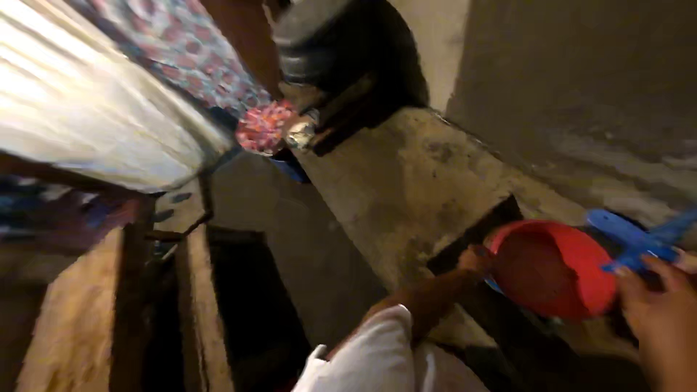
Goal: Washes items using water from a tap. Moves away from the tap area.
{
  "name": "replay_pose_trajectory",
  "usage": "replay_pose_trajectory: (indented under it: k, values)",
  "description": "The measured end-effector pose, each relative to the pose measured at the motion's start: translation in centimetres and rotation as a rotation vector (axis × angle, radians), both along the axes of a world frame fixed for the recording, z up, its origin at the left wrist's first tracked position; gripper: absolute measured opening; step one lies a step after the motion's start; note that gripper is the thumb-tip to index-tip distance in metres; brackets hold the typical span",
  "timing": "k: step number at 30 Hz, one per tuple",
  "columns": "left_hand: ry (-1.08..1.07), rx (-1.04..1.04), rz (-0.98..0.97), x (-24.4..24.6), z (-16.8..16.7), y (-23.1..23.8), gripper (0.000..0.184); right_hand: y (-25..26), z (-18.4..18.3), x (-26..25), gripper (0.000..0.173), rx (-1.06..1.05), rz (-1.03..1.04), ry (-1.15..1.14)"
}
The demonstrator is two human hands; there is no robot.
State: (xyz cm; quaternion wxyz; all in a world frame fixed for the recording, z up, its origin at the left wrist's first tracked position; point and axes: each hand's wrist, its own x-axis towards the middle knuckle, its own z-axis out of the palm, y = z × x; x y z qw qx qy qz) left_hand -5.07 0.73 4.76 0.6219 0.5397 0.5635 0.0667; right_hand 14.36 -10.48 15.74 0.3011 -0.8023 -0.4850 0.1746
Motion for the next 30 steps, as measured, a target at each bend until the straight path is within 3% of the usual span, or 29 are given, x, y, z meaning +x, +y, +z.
replay_pose_trajectory:
  k: [4,8,10,12,15,17,19,21,24,30]
  values:
    - [0.041,0.162,-0.104,0.6,-1.3,0.1,0.043,0.1,1.2,-1.0,0.049,-0.069,-0.169,0.005]
    - [0.117,0.282,-0.19,2.7,-3.0,1.0,0.055,-0.7,-1.1,1.3,0.054,-0.031,-0.173,0.039]
    - [0.122,0.273,-0.177,3.6,-3.5,2.0,0.056,-1.3,-1.5,2.0,0.056,0.018,-0.122,0.068]
    - [0.128,0.268,-0.173,4.3,-3.5,2.9,0.046,-2.4,-2.0,2.8,0.057,0.061,-0.104,0.125]
    - [0.106,0.231,-0.177,5.5,-3.4,4.6,0.042,-4.3,-4.2,4.5,0.05,0.102,-0.227,0.201]
    - [0.128,0.176,-0.17,6.1,-3.8,5.6,0.041,-5.8,-6.2,4.9,0.045,-0.032,-0.373,0.289]
    - [0.162,0.139,-0.193,6.7,-3.7,6.3,0.043,-6.5,-7.3,4.1,0.046,-0.293,-0.49,0.51]
    - [0.196,0.13,-0.244,7.1,-3.0,6.7,0.043,-6.6,-9.6,2.4,0.052,-0.426,-0.6,0.771]
    - [0.233,0.088,-0.272,7.6,-2.3,6.7,0.042,-6.6,-12.4,-0.7,0.063,-0.319,-0.692,1.0]
    - [0.126,0.173,-0.368,6.9,-2.3,5.6,0.033,-6.4,-13.5,-1.4,0.057,-0.218,-0.839,0.995]
